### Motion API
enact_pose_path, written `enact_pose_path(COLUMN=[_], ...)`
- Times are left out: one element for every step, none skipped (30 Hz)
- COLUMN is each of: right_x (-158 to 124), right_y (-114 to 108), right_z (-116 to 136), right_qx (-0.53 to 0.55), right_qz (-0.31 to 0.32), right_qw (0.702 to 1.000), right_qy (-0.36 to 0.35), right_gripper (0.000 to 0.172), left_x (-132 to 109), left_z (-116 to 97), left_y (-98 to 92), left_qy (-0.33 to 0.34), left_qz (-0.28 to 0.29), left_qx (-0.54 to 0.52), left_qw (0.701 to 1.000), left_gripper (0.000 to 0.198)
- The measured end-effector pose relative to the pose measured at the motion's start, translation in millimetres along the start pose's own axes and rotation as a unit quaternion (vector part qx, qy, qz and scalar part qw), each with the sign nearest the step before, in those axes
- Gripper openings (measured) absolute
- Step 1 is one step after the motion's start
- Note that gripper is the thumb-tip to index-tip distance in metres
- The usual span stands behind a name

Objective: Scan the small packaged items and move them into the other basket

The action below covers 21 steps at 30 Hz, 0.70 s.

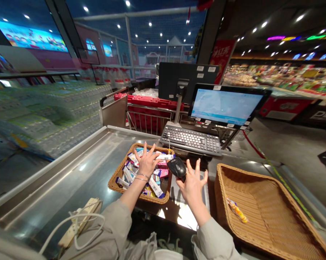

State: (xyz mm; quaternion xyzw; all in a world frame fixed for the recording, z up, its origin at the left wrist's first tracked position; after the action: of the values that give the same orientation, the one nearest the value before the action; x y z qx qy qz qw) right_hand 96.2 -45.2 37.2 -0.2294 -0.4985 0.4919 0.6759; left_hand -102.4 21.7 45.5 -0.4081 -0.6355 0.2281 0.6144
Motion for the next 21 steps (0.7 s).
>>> enact_pose_path(right_x=[-0.1, -0.1, -0.1, -0.2, -0.3, -0.4, -0.6, -0.8, -1.0, -1.1, -1.2, -1.2, -1.1, -1.0, -0.9, -0.8, -0.8, -0.8, -0.8, -0.9, -1.0], right_y=[-0.7, -1.6, -2.5, -3.2, -3.8, -4.1, -4.3, -4.5, -4.6, -4.7, -4.8, -4.9, -4.8, -4.5, -4.1, -3.5, -2.9, -2.5, -2.2, -2.1, -2.2], right_z=[0.5, 1.0, 1.5, 1.9, 2.2, 2.2, 2.2, 2.2, 2.3, 2.5, 2.8, 2.9, 2.8, 2.5, 2.1, 1.7, 1.4, 1.1, 1.0, 0.9, 0.7], right_qx=[0.001, 0.002, 0.003, 0.003, 0.003, 0.002, 0.002, 0.001, 0.0, 0.0, 0.0, 0.0, 0.001, 0.002, 0.002, 0.003, 0.003, 0.004, 0.004, 0.005, 0.007], right_qz=[0.0, -0.001, -0.002, -0.003, -0.004, -0.004, -0.004, -0.004, -0.004, -0.005, -0.005, -0.006, -0.006, -0.005, -0.004, -0.002, 0.0, 0.001, 0.002, 0.001, 0.0], right_qw=[1.0, 1.0, 1.0, 1.0, 1.0, 1.0, 1.0, 1.0, 1.0, 1.0, 1.0, 1.0, 1.0, 1.0, 1.0, 1.0, 1.0, 1.0, 1.0, 1.0, 1.0], right_qy=[0.001, 0.0, -0.001, -0.002, -0.003, -0.004, -0.004, -0.004, -0.004, -0.005, -0.007, -0.007, -0.007, -0.006, -0.005, -0.004, -0.005, -0.006, -0.007, -0.009, -0.01], right_gripper=[0.03, 0.03, 0.029, 0.029, 0.028, 0.028, 0.027, 0.027, 0.027, 0.027, 0.027, 0.027, 0.027, 0.027, 0.027, 0.027, 0.028, 0.028, 0.029, 0.028, 0.028], left_x=[0.2, 0.4, 0.6, 0.8, 0.9, 1.0, 1.0, 0.9, 0.9, 0.9, 0.9, 0.9, 1.1, 1.3, 1.6, 1.9, 2.3, 2.8, 3.3, 3.8, 4.3], left_z=[-1.2, -2.1, -2.6, -2.8, -2.6, -2.2, -1.8, -1.4, -1.0, -0.6, -0.2, -0.1, 0.0, 0.1, -0.1, -0.2, -0.4, -0.5, -0.8, -1.0, -1.1], left_y=[-0.3, -0.6, -0.9, -1.1, -1.1, -0.9, -0.4, 0.4, 1.4, 2.4, 3.1, 3.6, 3.9, 3.8, 3.8, 3.7, 3.7, 3.8, 4.2, 4.8, 5.5], left_qy=[-0.003, -0.006, -0.008, -0.009, -0.011, -0.013, -0.013, -0.014, -0.014, -0.014, -0.016, -0.017, -0.018, -0.02, -0.022, -0.023, -0.025, -0.027, -0.028, -0.029, -0.031], left_qz=[-0.002, -0.003, -0.005, -0.007, -0.009, -0.012, -0.014, -0.016, -0.016, -0.016, -0.016, -0.016, -0.015, -0.015, -0.013, -0.011, -0.008, -0.005, -0.002, 0.001, 0.002], left_qx=[-0.002, -0.003, -0.005, -0.006, -0.007, -0.008, -0.008, -0.009, -0.01, -0.011, -0.012, -0.013, -0.014, -0.014, -0.015, -0.015, -0.016, -0.016, -0.017, -0.019, -0.02], left_qw=[1.0, 1.0, 1.0, 1.0, 1.0, 1.0, 1.0, 1.0, 1.0, 1.0, 1.0, 1.0, 1.0, 1.0, 1.0, 1.0, 1.0, 1.0, 0.999, 0.999, 0.999], left_gripper=[0.016, 0.016, 0.015, 0.015, 0.015, 0.015, 0.014, 0.014, 0.014, 0.014, 0.014, 0.015, 0.015, 0.015, 0.015, 0.015, 0.015, 0.015, 0.015, 0.015, 0.015])
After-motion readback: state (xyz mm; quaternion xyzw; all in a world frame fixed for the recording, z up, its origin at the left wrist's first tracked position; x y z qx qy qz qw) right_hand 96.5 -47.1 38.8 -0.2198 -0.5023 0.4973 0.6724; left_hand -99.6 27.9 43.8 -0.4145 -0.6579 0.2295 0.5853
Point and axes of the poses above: each hand's wrist, its own x-axis towards the middle knuckle, its own y-axis out of the palm, z = x × y, the point moved 9 cm from there along x, towards the middle knuckle, and after that the axes turned 5 degrees about x, right-handed, at the moved point
